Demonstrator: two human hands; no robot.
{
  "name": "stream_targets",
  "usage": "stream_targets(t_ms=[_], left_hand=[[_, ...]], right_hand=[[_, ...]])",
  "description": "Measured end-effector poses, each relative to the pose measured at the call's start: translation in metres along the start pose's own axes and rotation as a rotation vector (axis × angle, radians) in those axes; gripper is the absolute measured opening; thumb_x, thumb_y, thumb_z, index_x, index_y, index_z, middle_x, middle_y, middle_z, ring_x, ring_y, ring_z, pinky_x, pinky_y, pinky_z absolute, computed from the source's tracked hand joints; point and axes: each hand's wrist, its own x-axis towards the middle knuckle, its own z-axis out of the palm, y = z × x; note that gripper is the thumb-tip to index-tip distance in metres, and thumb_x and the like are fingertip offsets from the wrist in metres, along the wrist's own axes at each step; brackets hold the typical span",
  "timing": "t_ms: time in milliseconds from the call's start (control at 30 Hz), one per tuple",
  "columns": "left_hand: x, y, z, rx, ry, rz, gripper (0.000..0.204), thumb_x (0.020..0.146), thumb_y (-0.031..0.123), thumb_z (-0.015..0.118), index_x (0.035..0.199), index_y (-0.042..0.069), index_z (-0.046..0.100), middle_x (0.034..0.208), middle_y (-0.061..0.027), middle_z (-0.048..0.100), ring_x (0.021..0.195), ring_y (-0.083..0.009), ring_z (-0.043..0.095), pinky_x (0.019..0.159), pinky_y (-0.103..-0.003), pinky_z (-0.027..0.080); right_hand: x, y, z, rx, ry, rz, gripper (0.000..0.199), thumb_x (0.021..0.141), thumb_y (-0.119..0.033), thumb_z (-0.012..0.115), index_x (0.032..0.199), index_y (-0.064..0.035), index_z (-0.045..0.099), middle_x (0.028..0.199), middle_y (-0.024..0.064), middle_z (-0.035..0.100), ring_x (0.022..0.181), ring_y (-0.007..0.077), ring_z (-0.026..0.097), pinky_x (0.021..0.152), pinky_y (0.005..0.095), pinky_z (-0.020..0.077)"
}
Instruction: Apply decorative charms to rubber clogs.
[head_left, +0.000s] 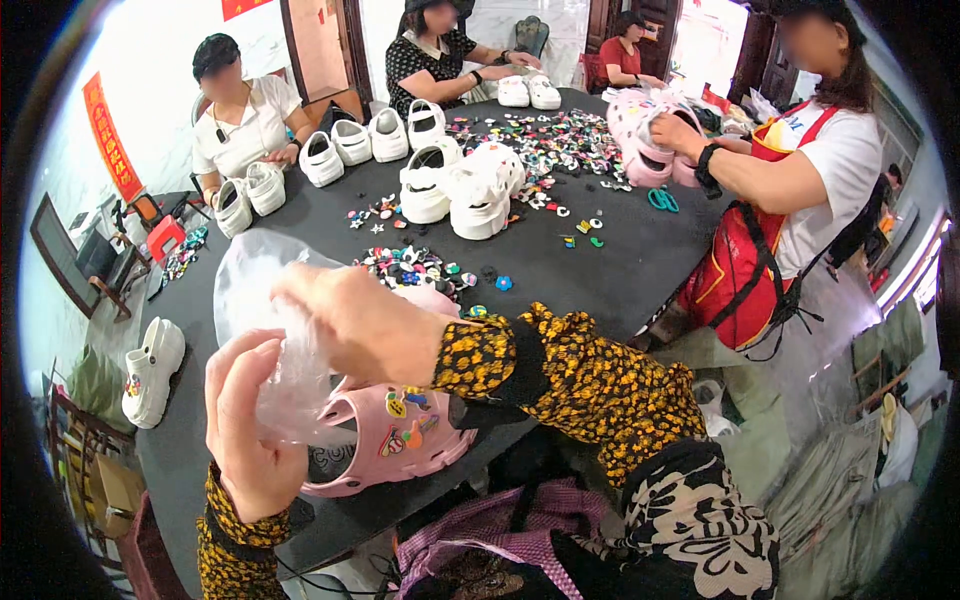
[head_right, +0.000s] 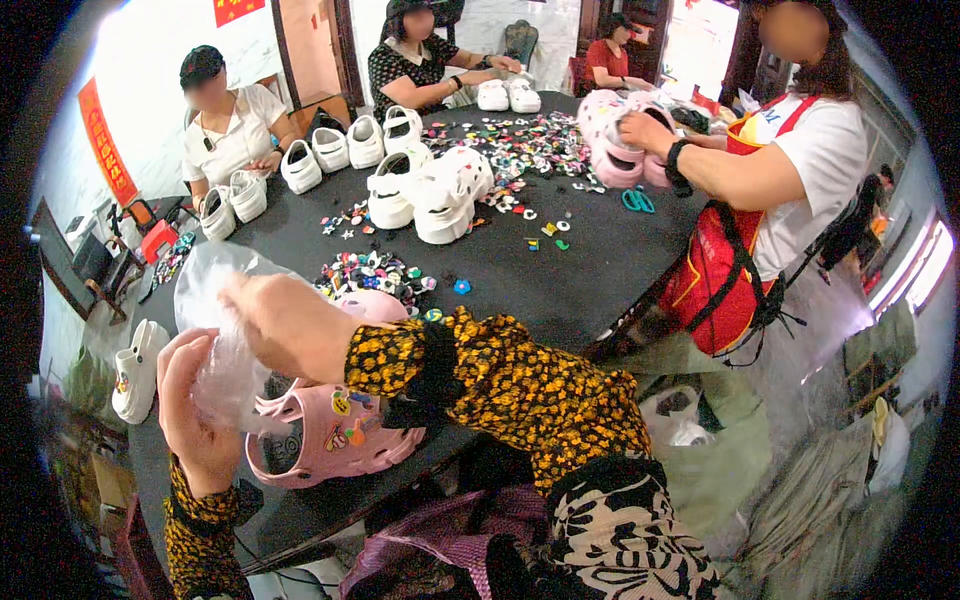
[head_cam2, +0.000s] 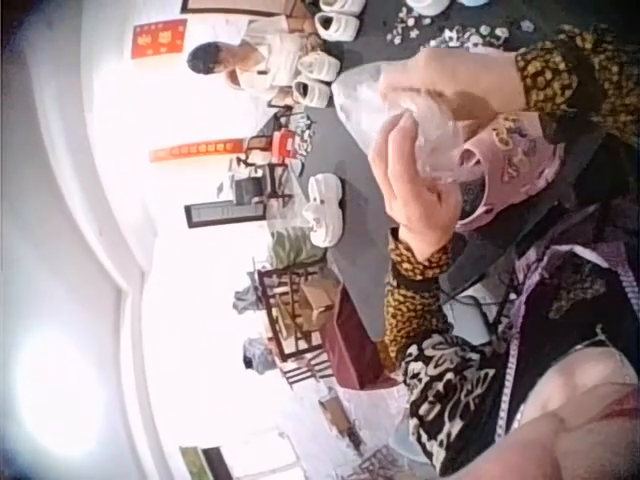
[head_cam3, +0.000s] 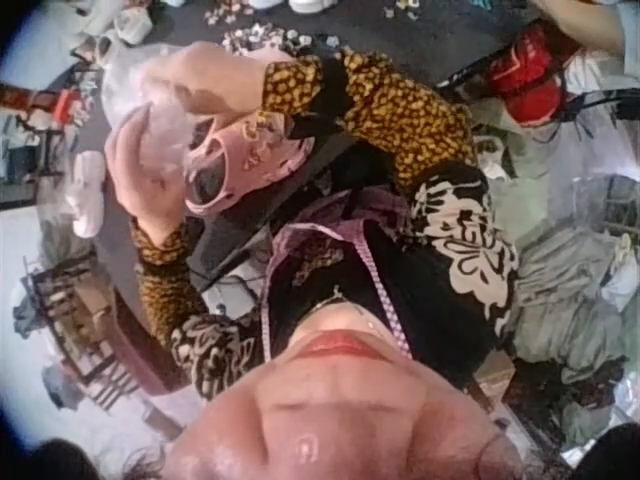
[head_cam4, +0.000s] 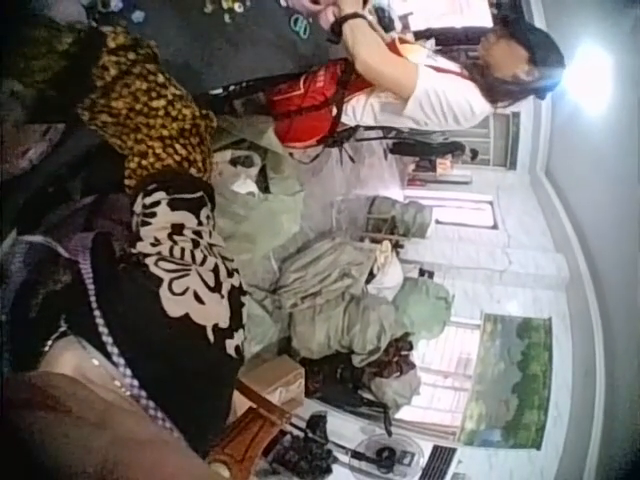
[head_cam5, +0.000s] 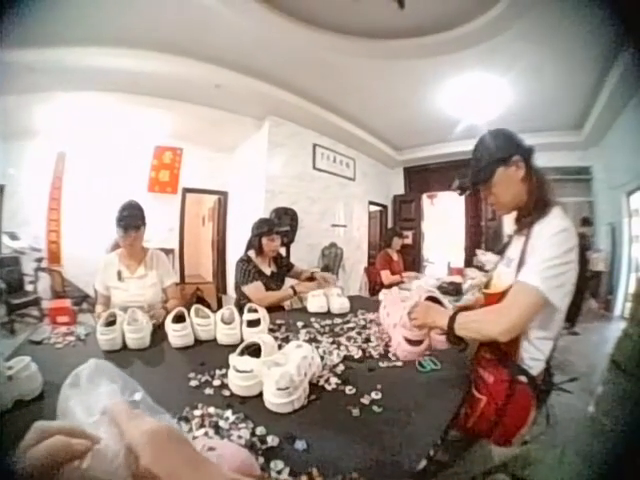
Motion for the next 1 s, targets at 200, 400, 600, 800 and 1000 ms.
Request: stream_targets(t_ms=[200, 400, 600, 800, 1000], left_hand=[[-0.005, 0.003, 0.002, 0.428, -0.271, 0.133, 0.082, 0.073, 0.033, 0.075, 0.138, 0.01, 0.032, 0.145, -0.0274, 0.03, 0.132, -0.0467, 0.033, 0.101, -0.053, 0.034], [-0.007, -0.025, 0.004, 0.206, -0.14, 0.13, 0.065, 0.063, -0.011, 0.061, 0.123, 0.014, 0.058, 0.14, -0.0277, 0.036, 0.126, -0.0444, 0.041, 0.101, -0.049, 0.038], [-0.013, -0.032, -0.041, 0.306, -0.032, -0.068, 0.055, 0.069, -0.013, 0.051, 0.118, 0.006, 0.062, 0.113, -0.0191, 0.06, 0.103, -0.0317, 0.06, 0.089, -0.035, 0.048], [-0.049, -0.056, -0.062, -0.151, 0.282, -0.512, 0.064, 0.065, -0.023, 0.033, 0.123, -0.002, 0.05, 0.109, -0.0091, 0.06, 0.107, -0.0173, 0.058, 0.097, -0.031, 0.043], [-0.051, -0.068, -0.051, -0.293, 0.018, -0.75, 0.046, 0.067, -0.023, 0.041, 0.105, -0.002, 0.056, 0.101, -0.0086, 0.06, 0.098, -0.016, 0.058, 0.081, -0.026, 0.047]], right_hand=[[-0.006, 0.007, -0.005, 0.75, 0.196, 0.176, 0.022, 0.088, -0.006, 0.056, 0.109, -0.0021, 0.053, 0.098, 0.003, 0.06, 0.09, 0.0092, 0.056, 0.08, 0.0256, 0.0473], [-0.02, -0.012, 0.005, 1.444, -0.015, 0.39, 0.029, 0.09, -0.01, 0.056, 0.118, -0.0026, 0.053, 0.112, 0.0068, 0.061, 0.101, 0.0163, 0.06, 0.088, 0.0289, 0.0483], [-0.007, -0.03, -0.01, 1.049, -0.281, 0.503, 0.048, 0.088, -0.008, 0.06, 0.132, -0.0005, 0.044, 0.113, 0.0112, 0.06, 0.098, 0.0173, 0.06, 0.082, 0.0316, 0.0521], [-0.034, -0.005, -0.024, 0.629, -0.022, 0.396, 0.037, 0.088, -0.007, 0.057, 0.123, 0.0047, 0.052, 0.109, 0.0102, 0.059, 0.083, 0.009, 0.058, 0.074, 0.0236, 0.0498], [-0.056, 0.011, -0.019, 0.535, -0.026, 0.503, 0.024, 0.091, -0.006, 0.056, 0.112, 0.0029, 0.059, 0.096, 0.0039, 0.063, 0.08, 0.006, 0.057, 0.072, 0.0207, 0.0481]])
